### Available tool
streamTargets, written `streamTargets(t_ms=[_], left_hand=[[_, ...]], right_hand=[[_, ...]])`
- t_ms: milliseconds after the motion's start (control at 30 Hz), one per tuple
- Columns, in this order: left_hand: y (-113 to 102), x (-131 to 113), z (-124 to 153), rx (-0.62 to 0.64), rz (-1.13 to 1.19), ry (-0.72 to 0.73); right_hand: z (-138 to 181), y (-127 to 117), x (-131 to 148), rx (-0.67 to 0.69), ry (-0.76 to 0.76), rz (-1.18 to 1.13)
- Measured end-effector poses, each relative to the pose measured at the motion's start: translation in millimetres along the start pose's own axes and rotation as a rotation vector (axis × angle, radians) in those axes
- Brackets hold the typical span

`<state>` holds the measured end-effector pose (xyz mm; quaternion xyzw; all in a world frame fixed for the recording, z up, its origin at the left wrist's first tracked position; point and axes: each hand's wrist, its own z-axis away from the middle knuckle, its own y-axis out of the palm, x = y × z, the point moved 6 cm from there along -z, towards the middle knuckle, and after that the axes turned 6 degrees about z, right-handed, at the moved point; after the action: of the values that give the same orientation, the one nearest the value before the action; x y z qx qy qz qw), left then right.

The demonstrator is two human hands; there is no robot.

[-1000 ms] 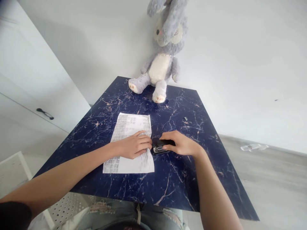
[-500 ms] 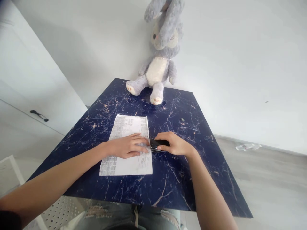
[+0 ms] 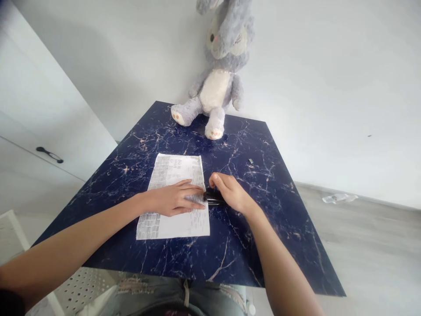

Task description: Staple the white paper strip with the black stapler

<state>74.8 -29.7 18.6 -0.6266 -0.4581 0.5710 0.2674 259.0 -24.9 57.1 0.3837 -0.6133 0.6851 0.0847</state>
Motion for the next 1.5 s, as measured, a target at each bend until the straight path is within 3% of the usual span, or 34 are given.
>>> streamTargets(t_ms=[100,367,567,667,767,867,967,1100,1200,1300,1400,1500], left_hand=[[2.3,0.7,0.0,0.035,-0.031,-0.001],[0.7,3.1,1.7,-0.02,-0.001,0.007],[4.6,5.9,2.5,0.025,-0.014,-0.008],[5.0,7.6,2.9,0.032,0.002,-0.004],[3.5,7.6,2.5,0.046,0.03,-0.008],[0.6,6.0,1.9,0.047,0.07,-0.009],[-1.3,5.7,1.9,0.048,0.094,-0.02],[-0.4,7.8,3.6,0.086,0.095,-0.039],[0.5,6.3,4.3,0.074,0.084,-0.032],[5.0,-3.9,0.8,0.054,0.075,0.018],[11.8,-17.8,-5.7,0.046,0.047,0.079],[11.5,-25.5,-8.3,0.001,0.04,0.135]], right_hand=[[-3.1,11.0,0.5,-0.107,0.1,0.168],[-7.7,33.9,9.3,-0.035,0.174,0.723],[-11.2,51.0,16.5,-0.013,0.171,0.93],[-10.9,49.1,17.8,-0.028,0.169,0.891],[-7.9,33.7,15.0,-0.015,0.103,0.624],[-2.5,18.0,11.1,0.129,-0.078,0.257],[6.7,7.2,2.9,0.329,-0.231,0.123],[21.5,-17.5,-26.1,0.392,-0.159,0.147],[28.1,-44.1,-50.7,0.23,0.034,0.168],[18.0,-56.3,-60.8,-0.146,0.276,0.121],[-14.8,-24.9,-40.3,-0.368,0.321,0.068],[-57.9,23.6,-7.2,-0.361,0.271,0.07]])
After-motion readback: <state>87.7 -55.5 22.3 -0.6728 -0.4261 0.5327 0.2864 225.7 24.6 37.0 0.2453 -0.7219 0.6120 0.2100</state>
